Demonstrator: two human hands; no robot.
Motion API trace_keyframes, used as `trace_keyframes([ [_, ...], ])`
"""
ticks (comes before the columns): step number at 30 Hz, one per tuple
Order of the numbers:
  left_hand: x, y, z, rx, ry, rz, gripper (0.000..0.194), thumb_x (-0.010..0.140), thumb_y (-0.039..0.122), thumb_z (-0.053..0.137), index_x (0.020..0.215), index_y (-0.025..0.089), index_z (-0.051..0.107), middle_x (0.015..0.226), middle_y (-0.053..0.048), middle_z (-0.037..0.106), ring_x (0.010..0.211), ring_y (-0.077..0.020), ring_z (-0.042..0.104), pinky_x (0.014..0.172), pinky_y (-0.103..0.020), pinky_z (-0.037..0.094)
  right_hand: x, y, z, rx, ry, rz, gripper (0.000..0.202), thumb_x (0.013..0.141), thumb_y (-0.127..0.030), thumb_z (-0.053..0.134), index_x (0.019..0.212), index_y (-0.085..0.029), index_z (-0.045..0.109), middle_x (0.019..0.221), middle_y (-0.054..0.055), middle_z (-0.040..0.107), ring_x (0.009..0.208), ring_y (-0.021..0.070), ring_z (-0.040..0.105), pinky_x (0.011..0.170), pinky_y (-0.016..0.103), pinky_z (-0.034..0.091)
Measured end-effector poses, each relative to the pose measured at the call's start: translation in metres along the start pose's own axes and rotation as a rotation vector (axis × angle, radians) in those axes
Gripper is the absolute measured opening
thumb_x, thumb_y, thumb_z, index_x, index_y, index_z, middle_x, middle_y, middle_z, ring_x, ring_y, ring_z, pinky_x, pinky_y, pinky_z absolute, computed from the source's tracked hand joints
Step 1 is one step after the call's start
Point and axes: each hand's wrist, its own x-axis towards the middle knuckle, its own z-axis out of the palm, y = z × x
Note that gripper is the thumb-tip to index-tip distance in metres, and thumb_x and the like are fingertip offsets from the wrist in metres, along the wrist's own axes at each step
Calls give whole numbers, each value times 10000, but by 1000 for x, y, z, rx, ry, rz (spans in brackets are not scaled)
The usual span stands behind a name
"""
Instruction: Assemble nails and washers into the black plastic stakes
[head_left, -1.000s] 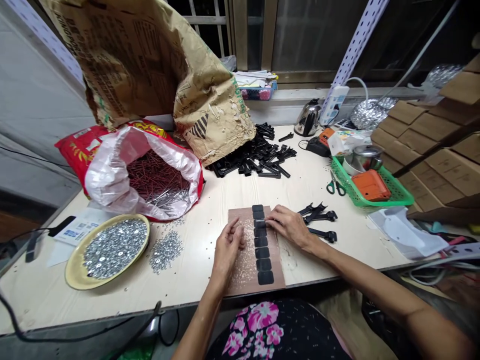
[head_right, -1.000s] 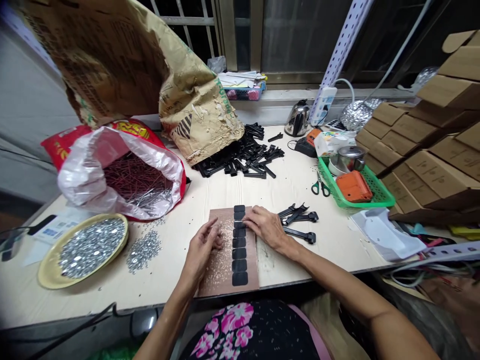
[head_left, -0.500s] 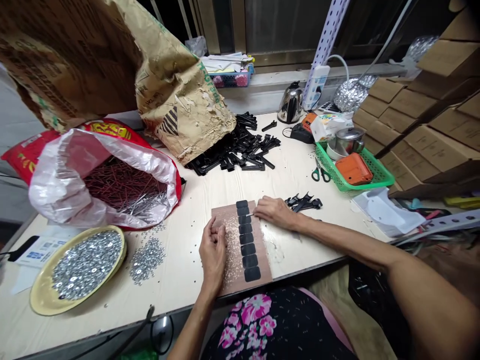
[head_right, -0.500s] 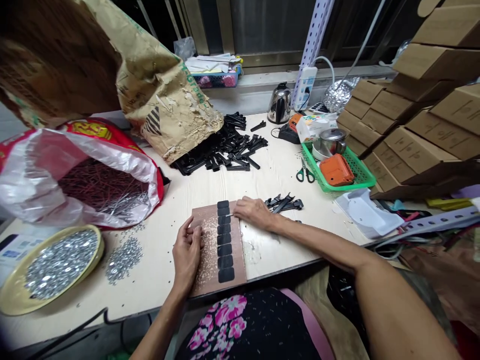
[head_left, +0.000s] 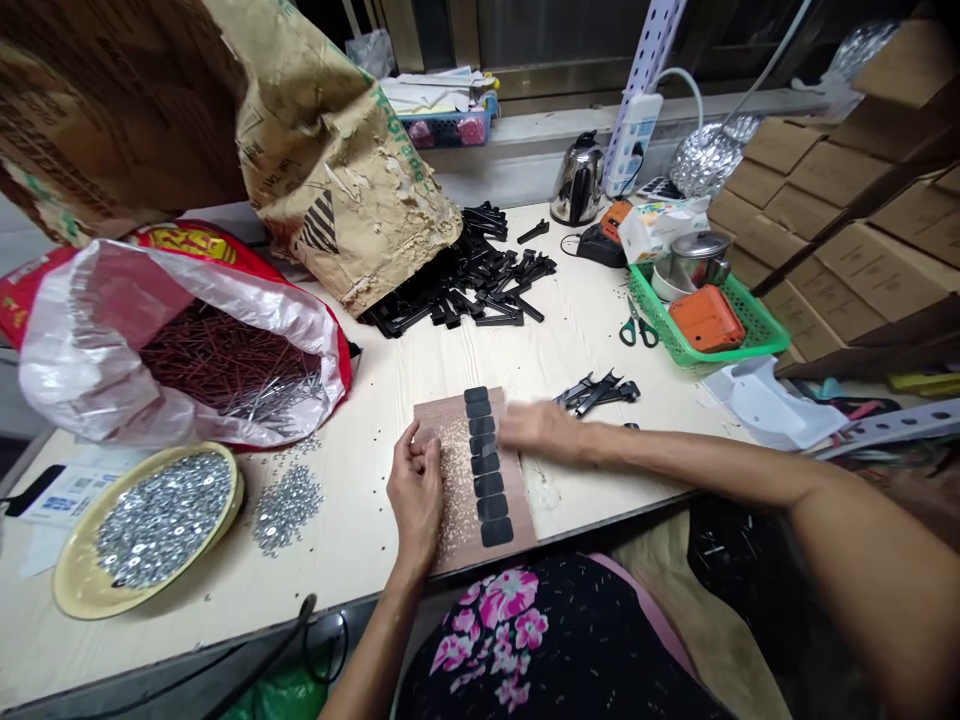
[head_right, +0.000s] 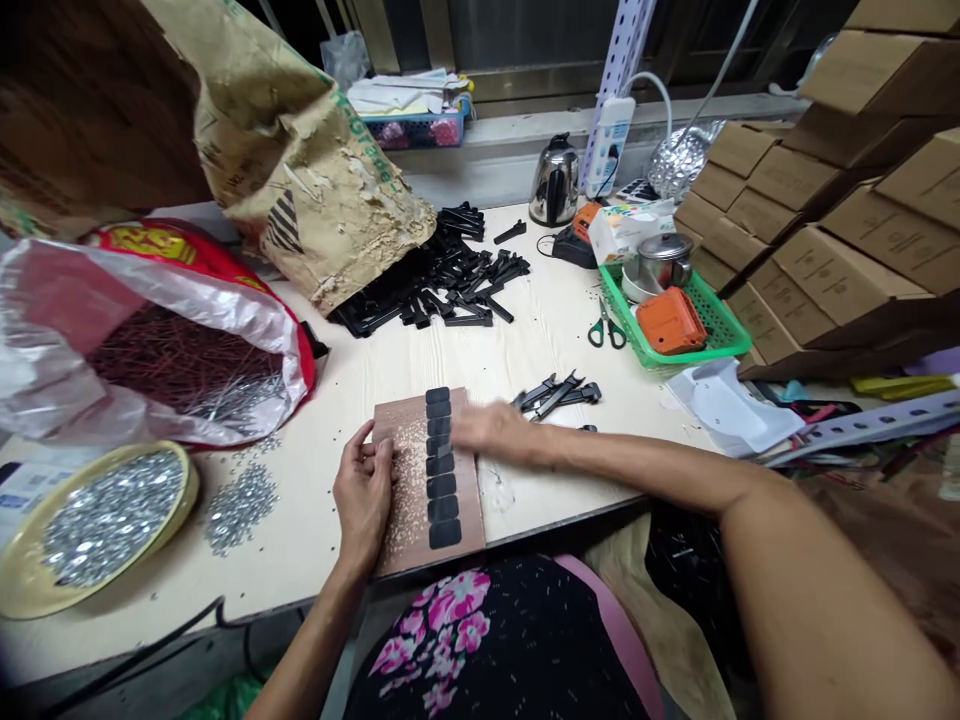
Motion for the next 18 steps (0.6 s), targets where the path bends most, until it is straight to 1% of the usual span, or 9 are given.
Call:
trace_keyframes([
  [1, 0, 0, 0, 1, -2, 3, 547, 807, 490, 535, 1279, 217, 492, 827, -16, 586, 619, -133, 530, 585, -251, 437, 0, -1, 0, -7, 35, 91, 285, 940, -125, 357, 776, -174, 585, 701, -11, 530, 667, 105, 444, 459, 179, 309],
  [2, 0, 0, 0, 3, -2, 5, 545, 808, 490, 534, 1278, 217, 493, 827, -16, 585, 616, -133, 528, 584, -251, 436, 0, -2, 1, -17, 48, 122, 298, 943, -124, 347, 767, -175, 583, 696, -8, 528, 664, 106, 439, 456, 181, 291],
  [6, 0, 0, 1, 4, -6, 8, 546, 811, 487, 533, 1281, 212, 486, 825, -16, 577, 624, -135, 528, 595, -253, 440, -3, -16, 5, -81, -21, -2, 267, 946, -152, 382, 773, -188, 582, 748, 4, 556, 711, 122, 440, 450, 218, 200],
  [7, 0, 0, 1, 2, -6, 10, 548, 812, 486, 533, 1282, 211, 482, 824, -15, 574, 629, -136, 529, 598, -253, 441, -4, -19, 6, -86, -29, -5, 263, 951, -176, 386, 783, -193, 587, 757, 6, 563, 716, 125, 441, 454, 226, 194],
  [9, 0, 0, 0, 4, -15, 12, 552, 814, 482, 531, 1291, 210, 473, 828, -15, 571, 635, -137, 531, 602, -254, 442, -6, -23, 7, -79, -19, 45, 275, 965, -228, 375, 809, -199, 600, 770, 9, 578, 720, 127, 443, 477, 233, 210],
  [11, 0, 1, -1, 9, -19, 11, 556, 813, 480, 532, 1295, 208, 470, 825, -16, 574, 640, -141, 536, 604, -256, 442, -11, -21, 4, -53, -24, 84, 279, 969, -282, 378, 841, -207, 615, 796, 9, 595, 735, 130, 457, 513, 236, 244],
  [14, -1, 2, -4, 14, -16, -9, 554, 810, 476, 539, 1290, 206, 478, 810, -16, 585, 650, -152, 552, 623, -268, 443, -25, -7, -12, -39, -66, 175, 256, 952, -311, 421, 840, -216, 630, 810, 10, 610, 762, 139, 492, 562, 246, 283],
  [16, -1, 2, -7, 7, -9, -30, 556, 804, 481, 547, 1282, 204, 489, 808, -17, 592, 638, -156, 557, 633, -279, 444, -36, 8, -29, -53, -109, 250, 210, 921, -300, 482, 805, -220, 638, 788, 6, 617, 761, 144, 515, 599, 256, 306],
  [18, 0, 1, -9, -6, -19, -40, 570, 796, 495, 550, 1282, 204, 492, 810, -21, 597, 628, -160, 559, 633, -290, 448, -40, 25, -47, -74, -124, 312, 133, 865, -312, 572, 792, -233, 650, 777, -3, 631, 764, 154, 537, 660, 276, 329],
])
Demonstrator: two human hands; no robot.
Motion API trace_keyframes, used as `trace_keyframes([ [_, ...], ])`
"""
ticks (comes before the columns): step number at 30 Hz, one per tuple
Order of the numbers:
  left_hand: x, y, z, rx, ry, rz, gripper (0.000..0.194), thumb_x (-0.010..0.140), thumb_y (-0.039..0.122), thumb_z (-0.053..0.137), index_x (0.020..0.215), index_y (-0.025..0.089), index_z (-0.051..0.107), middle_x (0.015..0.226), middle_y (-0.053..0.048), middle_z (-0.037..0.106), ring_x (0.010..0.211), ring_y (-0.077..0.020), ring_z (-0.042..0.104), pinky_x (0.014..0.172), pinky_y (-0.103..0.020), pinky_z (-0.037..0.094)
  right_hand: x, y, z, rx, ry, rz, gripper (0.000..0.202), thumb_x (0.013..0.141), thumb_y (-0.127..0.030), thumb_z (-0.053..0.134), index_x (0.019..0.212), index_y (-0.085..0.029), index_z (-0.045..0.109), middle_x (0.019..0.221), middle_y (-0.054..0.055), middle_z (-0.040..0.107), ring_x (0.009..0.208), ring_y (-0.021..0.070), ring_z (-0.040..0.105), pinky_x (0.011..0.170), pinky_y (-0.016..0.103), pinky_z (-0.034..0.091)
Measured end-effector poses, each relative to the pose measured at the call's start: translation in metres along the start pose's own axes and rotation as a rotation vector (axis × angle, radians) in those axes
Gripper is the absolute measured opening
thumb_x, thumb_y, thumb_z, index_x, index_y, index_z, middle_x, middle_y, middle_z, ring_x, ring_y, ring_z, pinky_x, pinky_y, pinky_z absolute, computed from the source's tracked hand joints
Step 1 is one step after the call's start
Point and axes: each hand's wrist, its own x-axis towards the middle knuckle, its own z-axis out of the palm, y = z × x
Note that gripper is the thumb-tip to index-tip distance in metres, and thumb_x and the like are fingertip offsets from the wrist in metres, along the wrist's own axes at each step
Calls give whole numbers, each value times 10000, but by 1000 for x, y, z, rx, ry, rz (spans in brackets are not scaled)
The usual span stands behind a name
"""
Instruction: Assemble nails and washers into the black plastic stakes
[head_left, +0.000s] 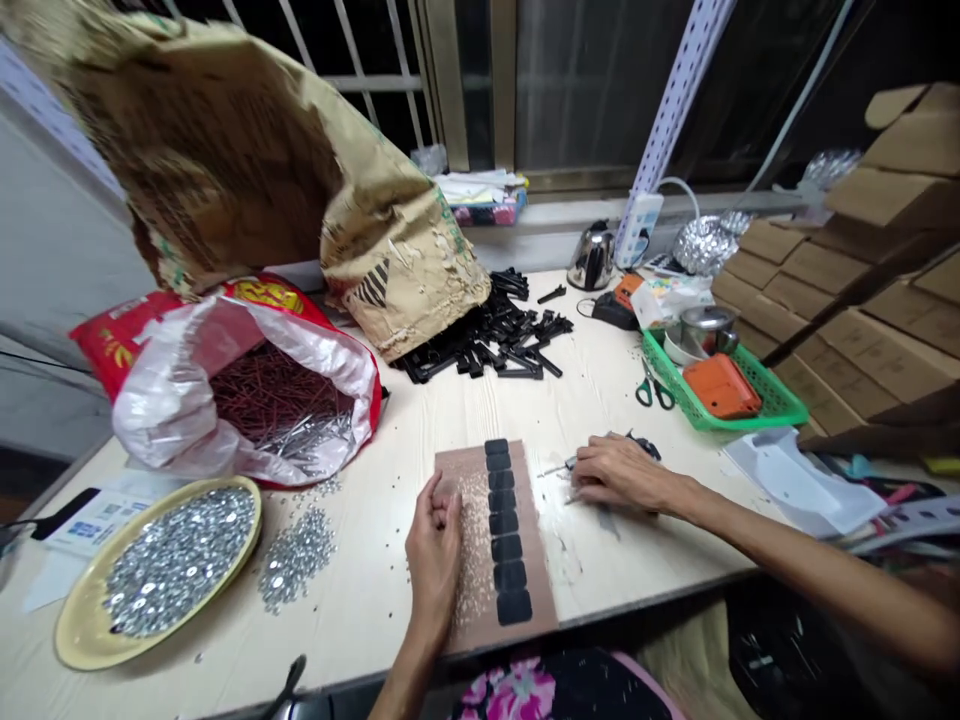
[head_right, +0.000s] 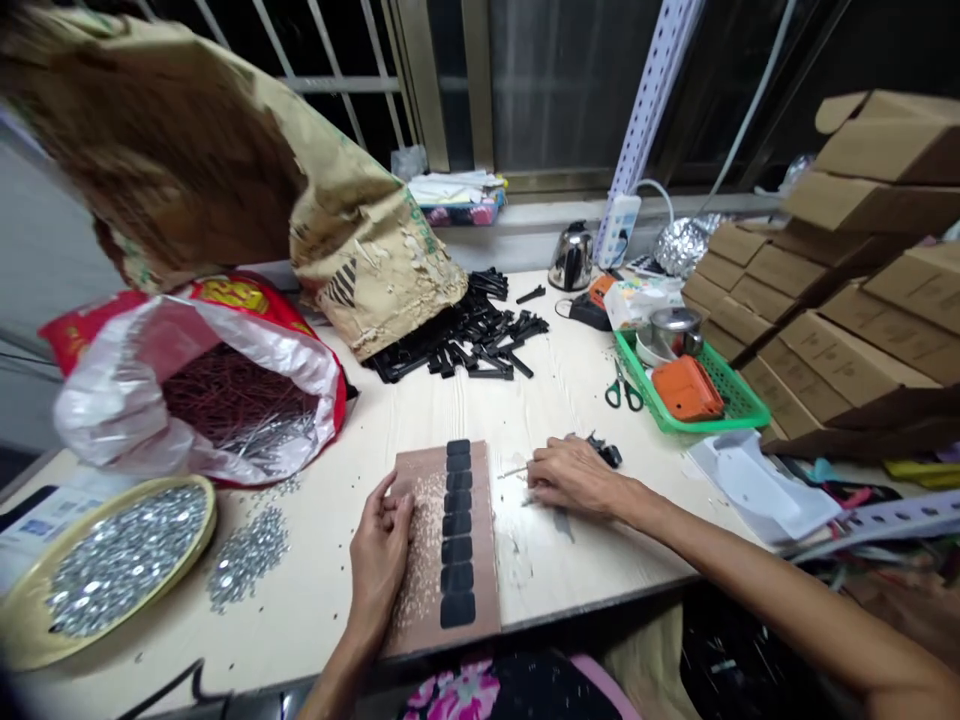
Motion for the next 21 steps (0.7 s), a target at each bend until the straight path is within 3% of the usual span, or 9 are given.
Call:
trace_keyframes([
  [2, 2, 0, -1, 3, -2, -9, 588, 789, 513, 550, 1284, 201, 494, 807, -23, 603, 625, -163, 562, 631, -297, 452, 13, 15, -12, -7, 42, 55, 115, 840, -334, 607, 817, -236, 662, 805, 3, 647, 785, 163, 557, 723, 297, 347],
  [5, 2, 0, -2, 18, -3, -37, 620, 791, 545, 525, 1302, 196, 480, 800, -26, 612, 614, -161, 562, 603, -293, 453, 63, 26, -17, 37, 145, 149, 181, 901, -312, 515, 875, -213, 665, 872, 29, 655, 822, 154, 577, 741, 275, 373],
  [9, -3, -1, -5, -35, -6, -74, 636, 792, 556, 517, 1300, 175, 481, 812, -42, 615, 622, -158, 571, 589, -285, 464, 157, 24, 0, 58, 152, 298, 195, 925, -286, 468, 961, -226, 650, 985, 28, 636, 935, 143, 572, 741, 227, 385],
  [13, -6, -7, -13, -137, -10, -160, 646, 756, 579, 553, 1260, 175, 525, 797, -44, 614, 593, -151, 573, 521, -259, 463, 234, 22, 17, 17, 172, 433, 281, 938, -371, 416, 1057, -215, 617, 1100, 82, 590, 997, 206, 545, 791, 297, 381],
  [18, 6, -11, -19, -206, 11, -205, 661, 688, 613, 605, 1192, 186, 586, 788, -30, 619, 518, -125, 541, 419, -227, 419, 280, 23, 28, -26, 191, 604, 523, 846, -567, 470, 1139, -147, 577, 1198, 184, 501, 1122, 359, 434, 899, 497, 304],
  [21, 18, -7, -17, -195, -11, -161, 632, 712, 597, 590, 1183, 176, 592, 785, -36, 622, 520, -129, 543, 432, -237, 432, 285, 15, 35, -16, 151, 616, 517, 823, -528, 499, 1111, -106, 582, 1177, 205, 501, 1080, 376, 455, 890, 537, 292],
])
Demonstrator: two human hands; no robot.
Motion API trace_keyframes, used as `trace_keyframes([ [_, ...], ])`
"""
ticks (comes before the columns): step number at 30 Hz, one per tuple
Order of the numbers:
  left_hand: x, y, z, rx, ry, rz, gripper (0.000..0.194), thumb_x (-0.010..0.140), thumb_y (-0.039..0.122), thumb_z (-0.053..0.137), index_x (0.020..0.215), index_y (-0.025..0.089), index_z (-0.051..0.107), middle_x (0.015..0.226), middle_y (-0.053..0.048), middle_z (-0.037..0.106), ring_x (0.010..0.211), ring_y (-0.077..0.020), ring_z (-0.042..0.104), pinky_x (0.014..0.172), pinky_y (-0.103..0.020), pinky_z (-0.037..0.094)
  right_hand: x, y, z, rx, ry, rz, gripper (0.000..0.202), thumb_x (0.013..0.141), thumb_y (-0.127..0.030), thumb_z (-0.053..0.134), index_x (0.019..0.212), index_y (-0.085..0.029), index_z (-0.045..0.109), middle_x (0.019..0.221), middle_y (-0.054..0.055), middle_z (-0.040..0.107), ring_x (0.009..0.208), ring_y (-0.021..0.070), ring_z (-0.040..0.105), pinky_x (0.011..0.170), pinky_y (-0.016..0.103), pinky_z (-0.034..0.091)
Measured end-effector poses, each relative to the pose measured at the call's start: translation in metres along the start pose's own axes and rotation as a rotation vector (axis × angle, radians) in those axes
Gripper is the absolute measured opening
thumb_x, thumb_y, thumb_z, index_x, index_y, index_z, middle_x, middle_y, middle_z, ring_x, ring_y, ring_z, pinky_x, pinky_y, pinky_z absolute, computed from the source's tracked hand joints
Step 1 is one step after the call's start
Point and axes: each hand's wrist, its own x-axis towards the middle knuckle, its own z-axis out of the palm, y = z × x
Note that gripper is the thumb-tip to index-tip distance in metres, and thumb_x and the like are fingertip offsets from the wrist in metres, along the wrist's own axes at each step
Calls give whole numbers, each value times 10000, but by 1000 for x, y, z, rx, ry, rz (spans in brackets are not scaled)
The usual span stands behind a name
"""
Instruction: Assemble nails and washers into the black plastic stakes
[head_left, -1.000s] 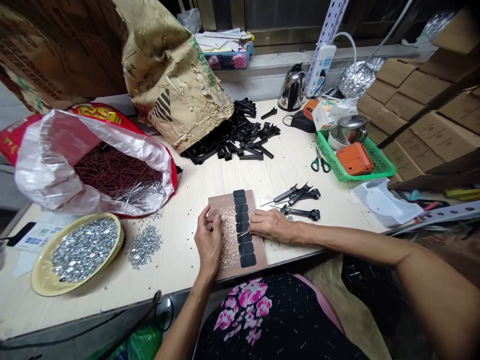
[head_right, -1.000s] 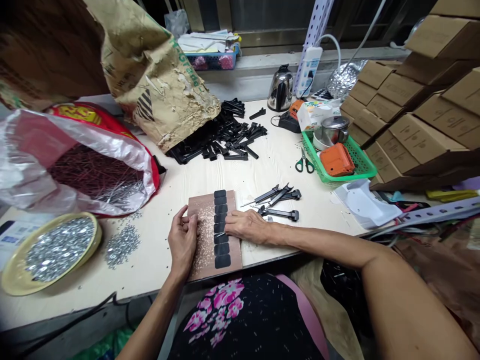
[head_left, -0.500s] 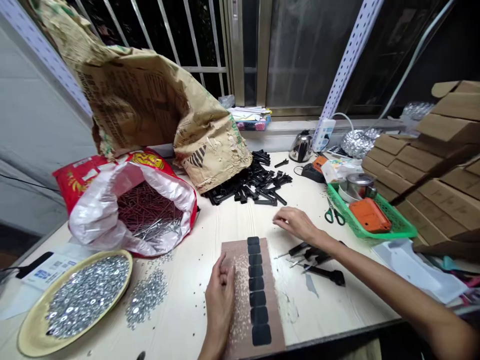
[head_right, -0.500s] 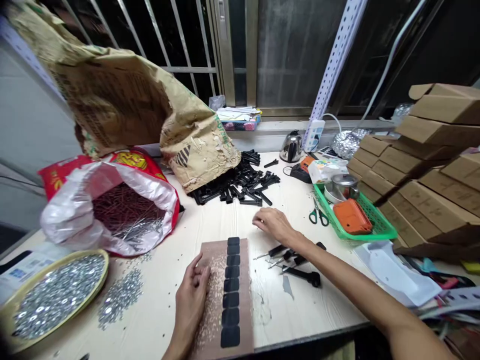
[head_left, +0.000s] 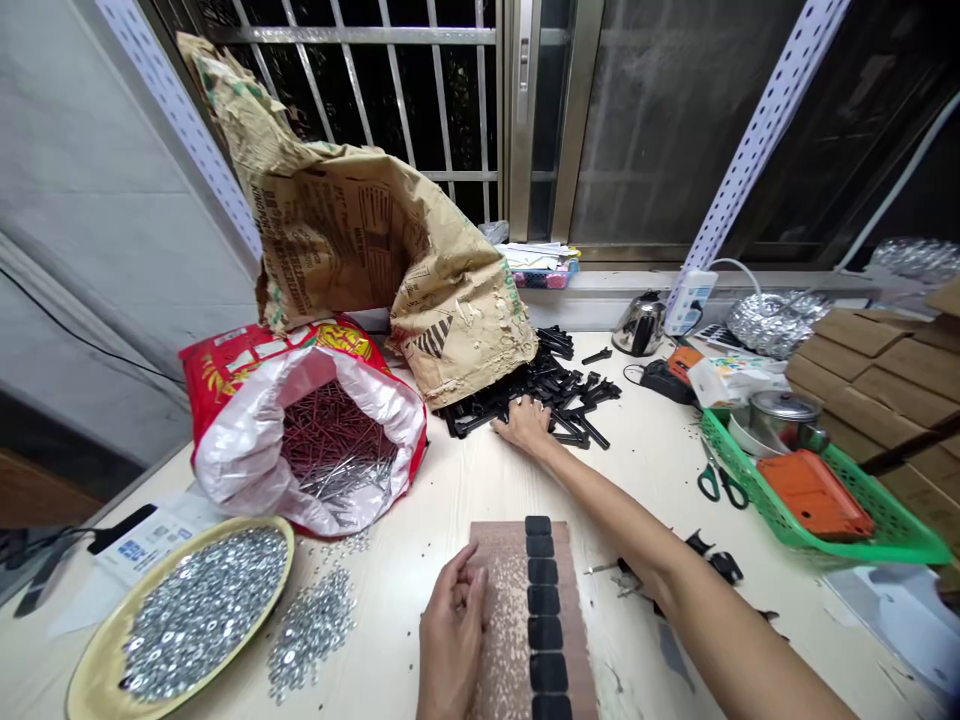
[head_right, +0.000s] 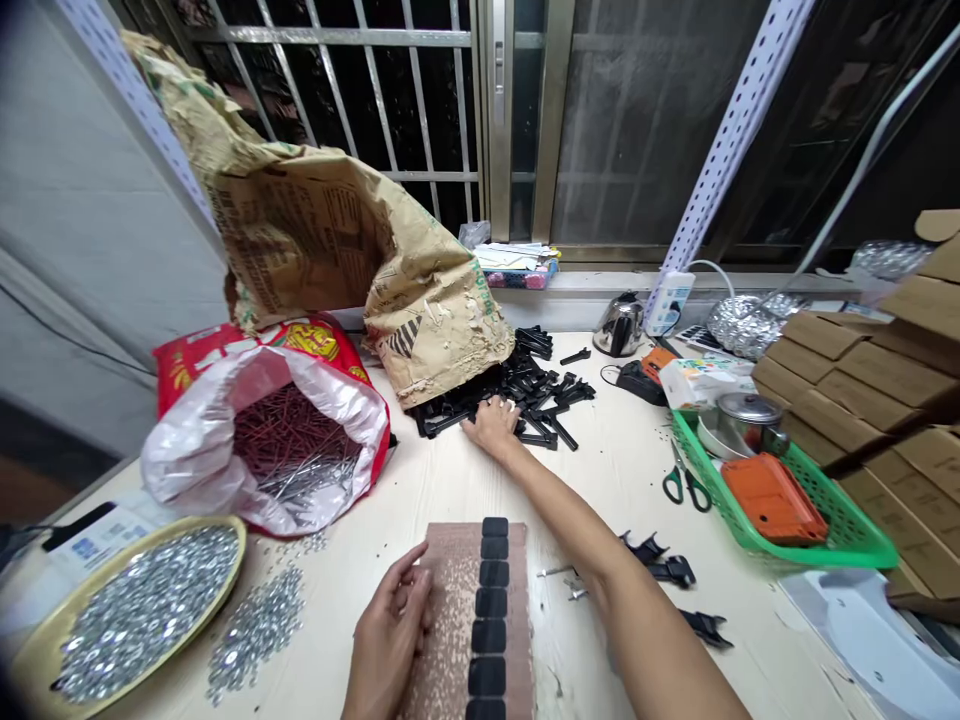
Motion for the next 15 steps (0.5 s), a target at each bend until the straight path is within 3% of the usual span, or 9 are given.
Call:
trace_keyframes([
  [4, 17, 12, 6, 71, -3, 129, 557, 764, 545, 559, 1171, 166, 595, 796, -46, 618, 577, -152, 567, 511, -273, 481, -34, -3, 7, 17, -51, -139, 399, 777, -356, 552, 1122, -156, 550, 1160, 133, 521, 1045, 312, 468, 914, 482, 286],
  [9, 46, 23, 12, 311, 14, 433, 384, 867, 362, 459, 1167, 152, 573, 910, -79, 595, 793, -200, 587, 754, -366, 505, -78, 17, 8, 52, -61, -269, 425, 764, -260, 533, 1185, -232, 479, 1186, 81, 502, 1047, 273, 433, 882, 427, 296],
  [15, 86, 24, 33, 697, 3, 746, 451, 844, 133, 430, 1294, 129, 449, 1186, -142, 540, 1093, -269, 475, 930, -452, 428, -80, 45, 3, 140, -63, -346, 482, 750, -184, 523, 1217, -264, 437, 1195, 51, 495, 1022, 233, 450, 841, 379, 326],
])
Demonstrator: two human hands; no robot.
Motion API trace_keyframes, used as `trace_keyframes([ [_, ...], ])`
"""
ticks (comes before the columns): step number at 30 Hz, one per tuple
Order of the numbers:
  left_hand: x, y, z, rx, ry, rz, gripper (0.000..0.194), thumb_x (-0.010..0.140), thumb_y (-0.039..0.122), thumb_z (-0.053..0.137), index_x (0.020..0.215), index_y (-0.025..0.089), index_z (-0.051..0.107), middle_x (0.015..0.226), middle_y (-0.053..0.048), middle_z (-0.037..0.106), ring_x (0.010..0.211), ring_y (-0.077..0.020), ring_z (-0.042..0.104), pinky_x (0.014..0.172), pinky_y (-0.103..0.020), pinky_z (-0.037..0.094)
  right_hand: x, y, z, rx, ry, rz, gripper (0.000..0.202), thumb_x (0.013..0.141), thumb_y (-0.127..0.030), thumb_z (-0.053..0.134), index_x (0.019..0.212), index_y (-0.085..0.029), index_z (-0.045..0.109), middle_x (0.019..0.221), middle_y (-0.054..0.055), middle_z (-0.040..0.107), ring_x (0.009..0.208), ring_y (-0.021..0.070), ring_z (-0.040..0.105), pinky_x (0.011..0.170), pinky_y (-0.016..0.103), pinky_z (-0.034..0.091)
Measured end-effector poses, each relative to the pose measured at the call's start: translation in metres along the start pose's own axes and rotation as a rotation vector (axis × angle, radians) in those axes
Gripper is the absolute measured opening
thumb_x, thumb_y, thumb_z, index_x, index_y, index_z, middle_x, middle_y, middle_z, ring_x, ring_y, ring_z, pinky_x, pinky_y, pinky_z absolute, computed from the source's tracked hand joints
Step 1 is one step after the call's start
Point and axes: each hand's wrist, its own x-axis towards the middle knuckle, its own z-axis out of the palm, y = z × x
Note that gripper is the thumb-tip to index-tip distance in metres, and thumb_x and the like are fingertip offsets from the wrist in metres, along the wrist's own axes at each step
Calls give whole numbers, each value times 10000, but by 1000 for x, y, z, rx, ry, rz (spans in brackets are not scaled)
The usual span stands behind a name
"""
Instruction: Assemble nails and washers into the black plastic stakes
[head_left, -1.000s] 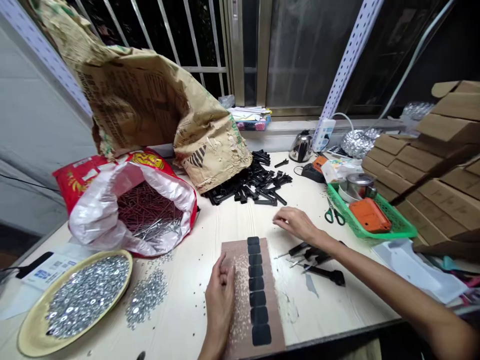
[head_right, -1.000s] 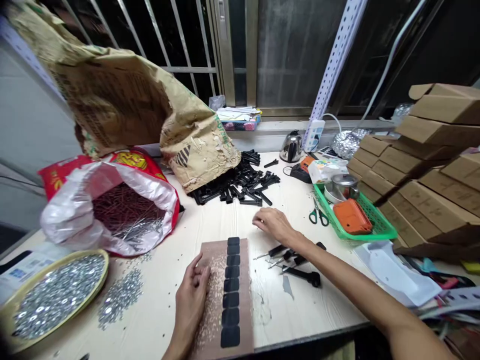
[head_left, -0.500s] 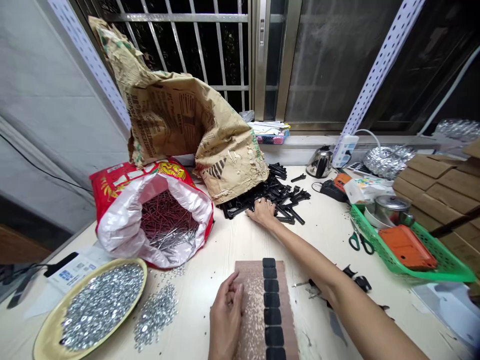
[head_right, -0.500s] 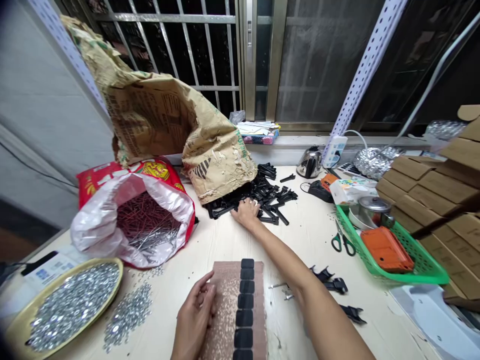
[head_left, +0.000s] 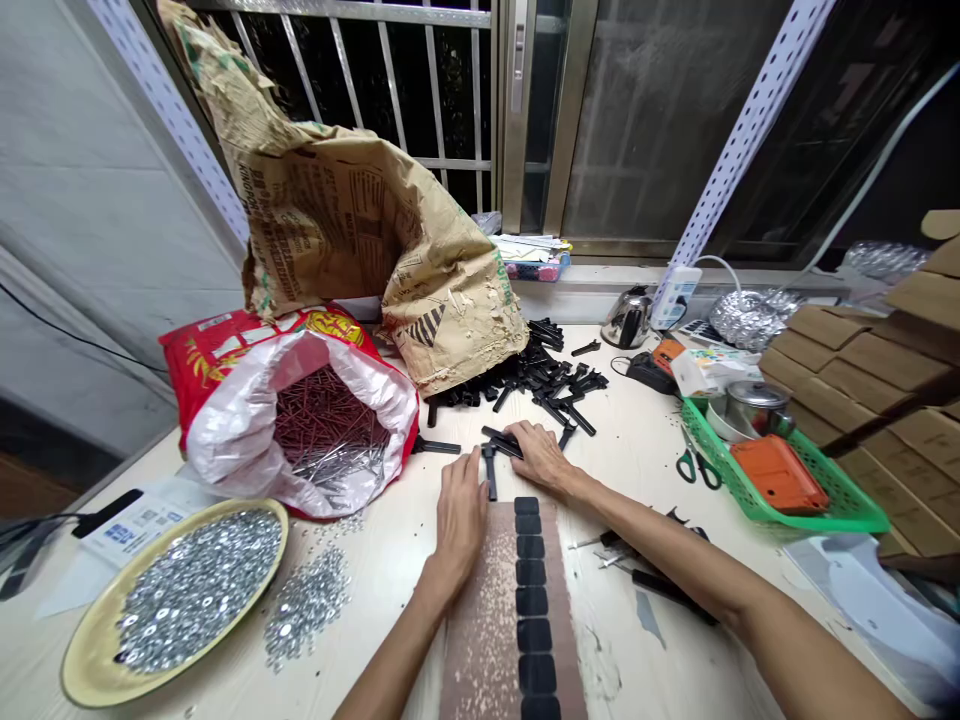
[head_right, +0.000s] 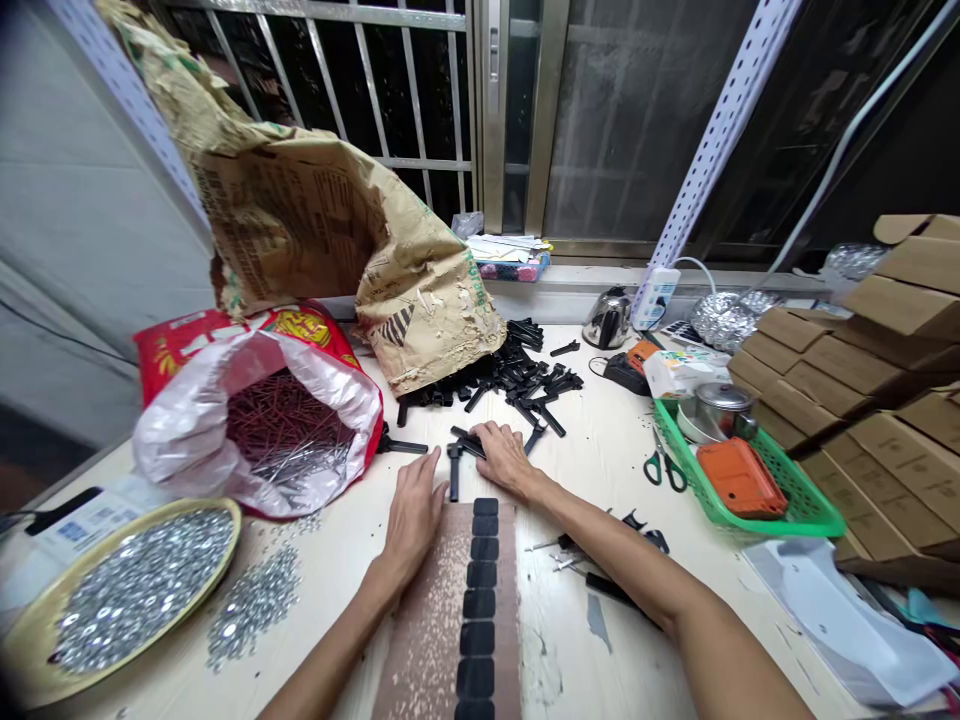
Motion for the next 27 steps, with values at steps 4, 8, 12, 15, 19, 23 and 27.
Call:
trace_keyframes([
  [4, 19, 4, 19, 209, -128, 23, 494, 799, 87, 471, 1291, 114, 435, 1256, -148, 504, 1148, -275, 445, 933, -424, 422, -3, 10, -4, 42, -31, -26, 695, 704, -264, 631, 1334, -247, 339, 1339, 89, 396, 1101, 249, 428, 868, 374, 338],
  [8, 32, 10, 25, 423, -74, -229, 472, 826, 221, 516, 1265, 66, 442, 1131, -172, 536, 1026, -297, 499, 802, -410, 465, -12, 17, -4, 16, 2, 52, 747, 723, -339, 655, 1376, -197, 322, 1280, 123, 473, 1095, 276, 438, 880, 387, 341],
  [12, 38, 2, 24, 485, -123, -348, 384, 859, 174, 433, 1217, 43, 481, 1020, -175, 566, 964, -307, 534, 755, -411, 465, -19, 25, -4, 13, 11, 7, 562, 794, -283, 587, 1325, -200, 422, 1155, 83, 575, 1052, 236, 461, 890, 338, 340],
  [15, 38, -10, 20, 439, -140, -346, 414, 861, 79, 329, 1254, 56, 458, 983, -163, 568, 905, -266, 565, 750, -376, 461, -18, 28, -6, 7, 14, -24, 561, 804, -269, 580, 1337, -221, 412, 1122, 68, 586, 1024, 217, 469, 897, 327, 335],
  [19, 38, -16, 14, 138, -35, -273, 384, 850, 137, 390, 1208, 71, 513, 937, -122, 512, 837, -233, 568, 734, -344, 472, -17, 30, -10, -31, 13, -4, 583, 783, -310, 617, 1317, -173, 424, 1131, 90, 569, 1023, 219, 479, 894, 325, 343],
  [23, 39, -4, 14, -93, -23, -139, 248, 834, 184, 453, 991, 137, 639, 801, -46, 459, 787, -209, 554, 739, -338, 485, -17, 31, -14, -58, 12, 22, 273, 816, -221, 554, 1080, -161, 580, 1010, 73, 586, 966, 195, 503, 873, 297, 352],
  [27, 39, 13, 17, -164, -55, 11, 356, 828, 146, 466, 1158, 174, 595, 886, -66, 510, 871, -207, 557, 797, -356, 488, -19, 28, -31, -78, 37, 32, 244, 798, -228, 558, 1038, -195, 591, 982, 52, 553, 881, 168, 518, 779, 267, 378],
])
